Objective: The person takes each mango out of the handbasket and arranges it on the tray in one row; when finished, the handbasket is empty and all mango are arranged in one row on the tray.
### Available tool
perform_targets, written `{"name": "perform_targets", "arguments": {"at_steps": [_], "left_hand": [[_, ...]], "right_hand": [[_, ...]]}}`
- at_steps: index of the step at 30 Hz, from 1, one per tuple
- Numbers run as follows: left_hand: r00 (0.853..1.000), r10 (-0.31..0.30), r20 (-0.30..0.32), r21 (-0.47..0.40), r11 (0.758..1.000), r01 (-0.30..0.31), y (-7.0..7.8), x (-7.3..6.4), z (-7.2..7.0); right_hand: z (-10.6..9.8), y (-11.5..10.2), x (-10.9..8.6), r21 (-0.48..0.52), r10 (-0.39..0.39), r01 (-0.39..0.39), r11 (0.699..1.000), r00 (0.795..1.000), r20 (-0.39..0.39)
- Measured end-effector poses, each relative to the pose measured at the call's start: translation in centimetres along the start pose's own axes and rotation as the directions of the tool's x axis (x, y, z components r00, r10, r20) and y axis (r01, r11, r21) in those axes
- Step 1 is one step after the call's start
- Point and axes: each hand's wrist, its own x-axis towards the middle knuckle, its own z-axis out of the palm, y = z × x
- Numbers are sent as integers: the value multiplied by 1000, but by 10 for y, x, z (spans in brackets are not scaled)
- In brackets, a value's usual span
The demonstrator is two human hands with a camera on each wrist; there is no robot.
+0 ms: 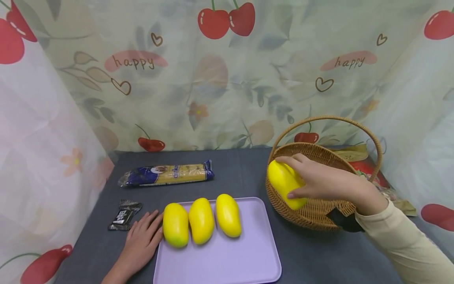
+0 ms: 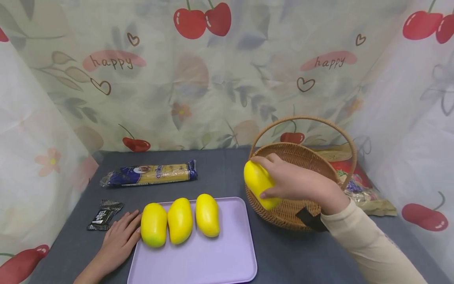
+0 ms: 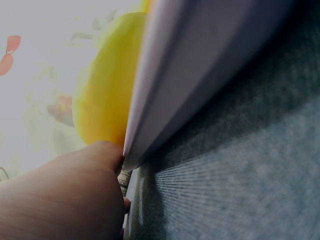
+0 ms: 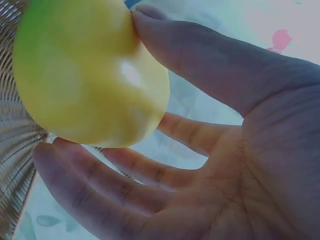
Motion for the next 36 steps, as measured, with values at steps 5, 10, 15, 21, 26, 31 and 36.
{"name": "perform_targets", "arguments": {"at_steps": [5, 10, 15, 21, 26, 31, 36], "left_hand": [[1000, 1, -3, 3, 1000, -1, -1, 0, 1], [1000, 2, -6, 1, 1000, -2, -1, -1, 1], [1000, -2, -5, 5, 1000, 2, -1, -1, 1], [1000, 1, -14, 8, 1000, -1, -1, 0, 3], [1000, 6, -21, 12, 1000, -6, 0, 0, 2], [1000, 5, -23, 17, 1000, -4, 0, 0, 2], [1000, -2, -20, 21, 1000, 2, 0, 0, 1]], "right_hand": [[3, -11, 0, 24, -38, 38, 999, 999, 17], [7, -19, 2, 42, -79, 79, 996, 997, 19], [17, -25, 6, 79, -89, 87, 993, 996, 23], [35, -32, 10, 82, -113, 111, 990, 993, 17], [56, -39, 13, 89, -94, 93, 992, 996, -3], [78, -40, 19, 76, -68, 70, 995, 997, -28], [96, -42, 26, 82, 3, -2, 997, 1000, -18]]}}
